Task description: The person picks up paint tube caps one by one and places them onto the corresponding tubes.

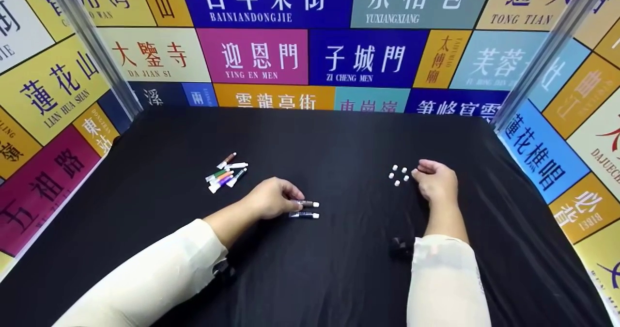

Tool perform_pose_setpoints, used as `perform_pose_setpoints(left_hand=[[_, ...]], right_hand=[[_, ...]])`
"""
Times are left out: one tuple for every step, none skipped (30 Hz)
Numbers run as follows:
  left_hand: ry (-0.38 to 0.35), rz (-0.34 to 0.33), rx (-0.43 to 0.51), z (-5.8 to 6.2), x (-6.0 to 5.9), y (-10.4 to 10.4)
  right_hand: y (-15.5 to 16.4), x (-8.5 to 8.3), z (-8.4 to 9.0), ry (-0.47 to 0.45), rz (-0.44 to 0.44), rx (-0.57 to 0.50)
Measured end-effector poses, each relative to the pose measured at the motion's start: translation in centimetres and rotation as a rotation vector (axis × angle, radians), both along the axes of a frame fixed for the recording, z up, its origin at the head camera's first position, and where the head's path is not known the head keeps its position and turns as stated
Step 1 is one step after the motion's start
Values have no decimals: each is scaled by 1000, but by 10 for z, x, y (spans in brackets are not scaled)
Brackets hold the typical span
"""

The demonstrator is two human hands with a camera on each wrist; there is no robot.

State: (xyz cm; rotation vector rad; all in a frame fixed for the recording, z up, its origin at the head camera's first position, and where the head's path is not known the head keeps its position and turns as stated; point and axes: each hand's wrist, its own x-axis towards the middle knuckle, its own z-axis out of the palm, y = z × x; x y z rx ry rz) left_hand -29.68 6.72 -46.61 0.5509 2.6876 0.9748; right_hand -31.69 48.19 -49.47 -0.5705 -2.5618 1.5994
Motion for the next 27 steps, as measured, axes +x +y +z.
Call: perform_pose_setpoints(left_hand=[[-3, -2, 2, 0, 0, 0], [-6, -3, 5, -1, 0, 0], [-9, -4, 7, -1, 0, 0], [-11, -3, 9, -1, 0, 0], [-13, -2, 12, -2, -1, 0], [-15, 1, 13, -2, -1, 0], [-20, 2, 15, -2, -1, 0], [-25, 5, 17, -2, -1, 0], [-29, 8, 18, -2, -2, 0], [-33, 11, 19, -2, -2, 0], [-37, 11, 20, -2, -2, 0], [-40, 13, 21, -2, -2, 0], [-44, 14, 24, -2, -2, 0], [-42, 15, 26, -2, -2, 0], [-42, 17, 28, -2, -2, -1], [-42, 19, 29, -2, -3, -1], [-41, 22, 31, -2, -3, -2], [-39, 26, 34, -2, -3, -2], [-34, 28, 37, -2, -3, -3], [-29, 31, 40, -1, -3, -4], [-25, 34, 44, -1, -4, -5], [-18, 39, 50, -1, -4, -6], [-12, 42, 56, -1, -4, -7], [-3, 45, 61, -1, -5, -9], [1, 49, 68, -1, -5, -10], [4, 56, 75, -1, -6, -12], [6, 63, 81, -1, -7, -14]], right_hand=[[-1, 0, 0, -6, 6, 29], [-2, 0, 0, -12, 11, 58], [-2, 0, 0, -18, 15, 93], [-4, 0, 1, -23, 18, 133], [-4, 0, 0, -27, 20, 163], [-5, 0, 1, -30, 25, 190], [-6, 0, 1, -33, 30, 213], [-7, -1, 1, -36, 34, 231], [-7, -1, 1, -38, 39, 251], [-7, -1, 1, -39, 44, 267], [-7, -1, 1, -40, 50, 280], [-7, -2, 1, -41, 57, 297], [-7, -2, 1, -40, 62, 313], [-7, -2, 1, -38, 68, 335], [-6, -3, 1, -36, 73, 359], [-6, -3, 1, -34, 75, 377], [-6, -3, 1, -32, 76, 392], [-6, -3, 1, -30, 76, 404], [-6, -3, 1, -29, 74, 411], [-6, -3, 1, -27, 69, 415], [-6, -3, 1, -28, 63, 412], [-6, -3, 0, -29, 57, 409], [-6, -3, 0, -30, 51, 402], [-6, -3, 0, -31, 44, 396], [-6, -2, -1, -32, 38, 390], [-5, -2, -1, -33, 32, 382], [-5, -1, -1, -35, 25, 371]])
